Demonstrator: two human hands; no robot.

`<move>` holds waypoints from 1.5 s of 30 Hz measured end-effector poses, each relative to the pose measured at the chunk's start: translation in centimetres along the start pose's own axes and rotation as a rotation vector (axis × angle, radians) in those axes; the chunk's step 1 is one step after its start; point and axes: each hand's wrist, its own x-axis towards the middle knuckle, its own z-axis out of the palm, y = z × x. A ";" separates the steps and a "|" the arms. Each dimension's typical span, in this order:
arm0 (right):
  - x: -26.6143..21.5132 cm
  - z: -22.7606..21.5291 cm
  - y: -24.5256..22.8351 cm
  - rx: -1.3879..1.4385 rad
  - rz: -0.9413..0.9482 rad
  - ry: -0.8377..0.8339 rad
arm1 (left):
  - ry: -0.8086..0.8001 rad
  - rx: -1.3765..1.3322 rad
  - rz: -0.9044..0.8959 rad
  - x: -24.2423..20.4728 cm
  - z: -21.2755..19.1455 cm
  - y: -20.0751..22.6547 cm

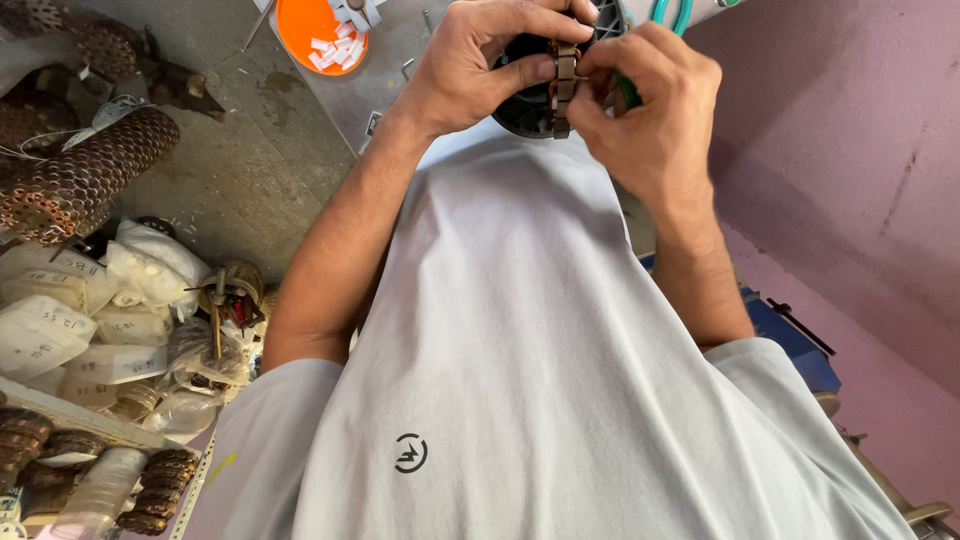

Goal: The person assembles a cylindrical electrical component by inserting copper wire coils into slots on a rotor. They use pliers to bend and secure the wires, then use a screwdriver to tighten connections on the component.

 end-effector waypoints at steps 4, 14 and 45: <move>2.0 -2.2 1.9 0.310 0.152 -0.218 | -0.014 0.025 0.013 0.0 0.0 0.2; 3.0 -0.8 4.1 0.657 0.309 -0.255 | -0.023 -0.030 0.020 -0.2 -0.3 0.2; -5.2 2.6 -1.5 0.491 0.114 0.476 | -0.033 0.840 0.086 -1.6 3.3 -2.1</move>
